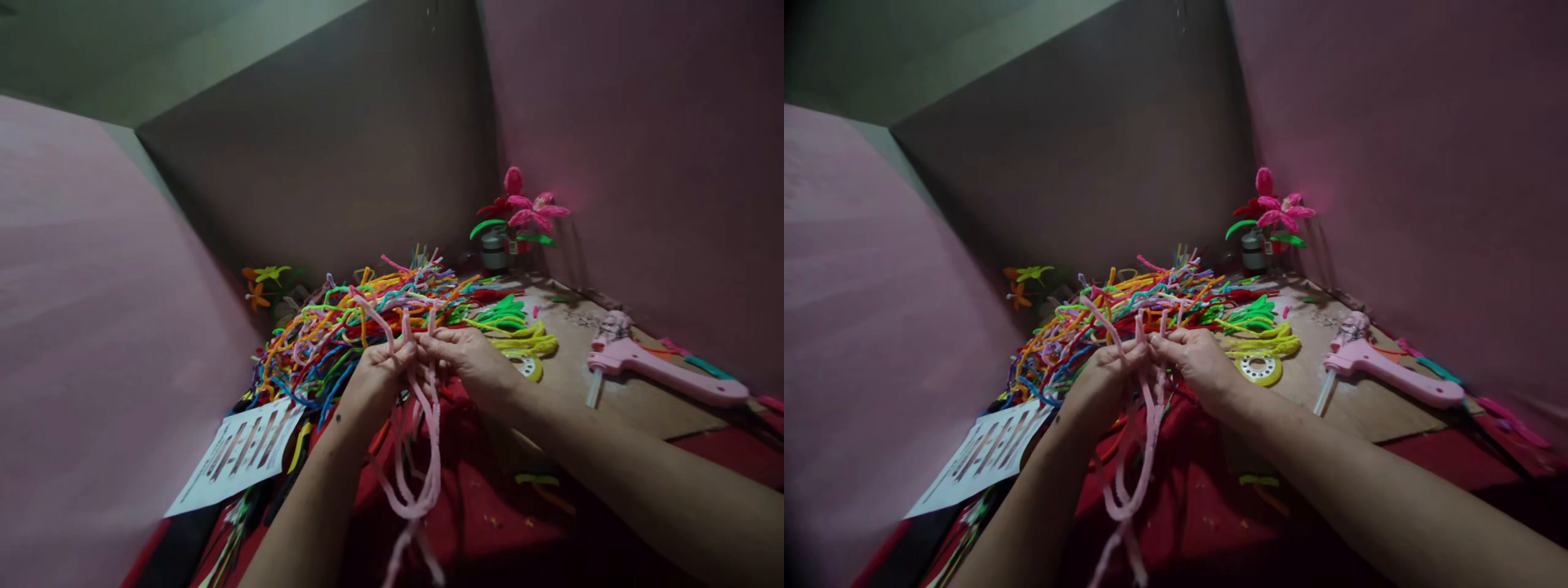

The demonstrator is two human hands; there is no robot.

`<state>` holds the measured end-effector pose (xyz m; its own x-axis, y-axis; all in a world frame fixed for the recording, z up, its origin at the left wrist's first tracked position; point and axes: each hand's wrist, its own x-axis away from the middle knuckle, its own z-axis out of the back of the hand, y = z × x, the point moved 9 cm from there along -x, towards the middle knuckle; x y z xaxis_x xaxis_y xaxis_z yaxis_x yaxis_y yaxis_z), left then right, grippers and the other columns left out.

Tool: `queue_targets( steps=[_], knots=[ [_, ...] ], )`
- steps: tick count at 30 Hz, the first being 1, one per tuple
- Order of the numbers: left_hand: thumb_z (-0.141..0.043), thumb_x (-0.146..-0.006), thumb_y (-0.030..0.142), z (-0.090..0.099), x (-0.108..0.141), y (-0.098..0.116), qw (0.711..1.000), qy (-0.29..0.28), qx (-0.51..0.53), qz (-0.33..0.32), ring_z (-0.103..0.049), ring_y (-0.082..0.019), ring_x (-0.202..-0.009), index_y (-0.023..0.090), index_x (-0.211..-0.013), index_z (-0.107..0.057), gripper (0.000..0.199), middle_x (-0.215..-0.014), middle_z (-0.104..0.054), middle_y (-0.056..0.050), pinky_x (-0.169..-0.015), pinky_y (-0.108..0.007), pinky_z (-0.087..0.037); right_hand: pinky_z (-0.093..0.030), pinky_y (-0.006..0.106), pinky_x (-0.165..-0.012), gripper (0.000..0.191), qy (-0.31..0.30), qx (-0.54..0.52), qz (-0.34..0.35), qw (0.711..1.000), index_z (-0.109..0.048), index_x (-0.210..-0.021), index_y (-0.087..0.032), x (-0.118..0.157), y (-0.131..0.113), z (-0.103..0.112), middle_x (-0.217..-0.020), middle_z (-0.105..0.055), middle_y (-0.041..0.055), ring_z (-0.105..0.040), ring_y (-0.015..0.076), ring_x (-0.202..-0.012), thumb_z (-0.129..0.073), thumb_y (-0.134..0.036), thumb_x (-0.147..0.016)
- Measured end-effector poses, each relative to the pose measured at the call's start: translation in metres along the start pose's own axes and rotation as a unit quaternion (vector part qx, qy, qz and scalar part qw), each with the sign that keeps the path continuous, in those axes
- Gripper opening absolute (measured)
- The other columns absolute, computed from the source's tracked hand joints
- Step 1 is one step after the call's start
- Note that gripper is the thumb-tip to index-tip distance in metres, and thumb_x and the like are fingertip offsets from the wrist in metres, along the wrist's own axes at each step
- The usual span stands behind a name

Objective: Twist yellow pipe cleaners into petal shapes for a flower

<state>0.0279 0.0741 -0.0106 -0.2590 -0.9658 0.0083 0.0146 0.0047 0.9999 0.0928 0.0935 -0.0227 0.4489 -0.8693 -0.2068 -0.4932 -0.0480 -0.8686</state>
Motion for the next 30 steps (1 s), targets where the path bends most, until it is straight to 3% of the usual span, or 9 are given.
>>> queue_targets(
  steps=[4,8,14,16,19,24,30],
  knots=[
    [-0.063,-0.070,0.029,0.002,-0.002,-0.011,0.999,0.020,0.037,0.018,-0.051,-0.009,-0.043,0.010,-0.070,-0.064,0.019,-0.053,-0.059,-0.001,-0.047,-0.020,-0.039,-0.038,0.023,-0.048,0.025,-0.003,-0.029,-0.001,1.000,-0.063,-0.068,-0.012,-0.003,0.010,0.002,-0.049,-0.054,-0.0026,-0.046,0.0081,-0.043,-0.065,-0.036,-0.069],
    [-0.066,-0.067,0.025,-0.002,-0.005,-0.014,0.996,-0.007,0.083,0.025,-0.049,-0.008,-0.043,0.009,-0.064,-0.064,0.016,-0.051,-0.058,-0.002,-0.047,-0.019,-0.036,-0.042,0.024,-0.049,0.025,-0.046,-0.116,-0.025,0.992,-0.067,-0.086,-0.013,-0.006,0.020,-0.004,-0.059,-0.062,0.0010,-0.051,0.0098,-0.046,-0.067,-0.031,-0.068],
    [-0.069,-0.064,0.017,-0.005,-0.003,-0.009,0.993,-0.028,0.116,0.026,-0.055,-0.009,-0.050,0.009,-0.080,-0.065,0.019,-0.058,-0.062,-0.002,-0.053,-0.018,-0.042,-0.048,0.022,-0.058,0.012,-0.040,-0.166,-0.014,0.985,-0.068,-0.076,-0.013,-0.005,0.013,-0.007,-0.073,-0.067,0.0048,-0.057,0.0098,-0.058,-0.067,-0.022,-0.069],
    [-0.064,-0.071,0.023,-0.013,0.000,-0.018,0.989,-0.074,0.117,0.060,-0.055,-0.010,-0.042,0.008,-0.077,-0.062,0.016,-0.054,-0.062,-0.004,-0.044,-0.019,-0.041,-0.050,0.023,-0.061,0.007,0.005,-0.195,-0.019,0.981,-0.066,-0.074,-0.013,-0.005,0.012,0.000,-0.072,-0.067,0.0048,-0.060,0.0111,-0.062,-0.064,-0.018,-0.070],
    [-0.052,-0.080,0.032,-0.029,0.009,-0.036,0.971,-0.167,0.104,0.134,-0.048,-0.013,-0.028,0.009,-0.072,-0.057,0.024,-0.045,-0.059,-0.007,-0.027,-0.018,-0.032,-0.051,0.025,-0.056,0.005,0.050,-0.212,-0.047,0.975,-0.063,-0.076,-0.013,-0.004,0.013,0.007,-0.068,-0.067,0.0048,-0.062,0.0133,-0.059,-0.060,-0.014,-0.073],
    [-0.046,-0.082,0.031,-0.038,0.014,-0.048,0.955,-0.199,0.121,0.183,-0.038,-0.009,-0.022,0.006,-0.072,-0.058,0.030,-0.034,-0.048,-0.001,-0.024,-0.016,-0.023,-0.052,0.030,-0.058,0.008,0.006,-0.205,-0.048,0.978,-0.059,-0.081,-0.014,-0.004,0.008,0.001,-0.067,-0.067,0.0055,-0.063,0.0154,-0.059,-0.060,-0.017,-0.074],
    [-0.035,-0.085,0.042,-0.054,0.025,-0.058,0.910,-0.286,0.153,0.259,-0.028,-0.006,-0.021,0.000,-0.080,-0.064,0.051,-0.030,-0.035,0.003,-0.024,-0.017,-0.017,-0.051,0.025,-0.057,0.010,-0.059,-0.184,-0.049,0.980,-0.058,-0.082,-0.013,0.001,0.001,-0.007,-0.067,-0.067,0.0055,-0.063,0.0138,-0.058,-0.060,-0.022,-0.077]
  ],
)
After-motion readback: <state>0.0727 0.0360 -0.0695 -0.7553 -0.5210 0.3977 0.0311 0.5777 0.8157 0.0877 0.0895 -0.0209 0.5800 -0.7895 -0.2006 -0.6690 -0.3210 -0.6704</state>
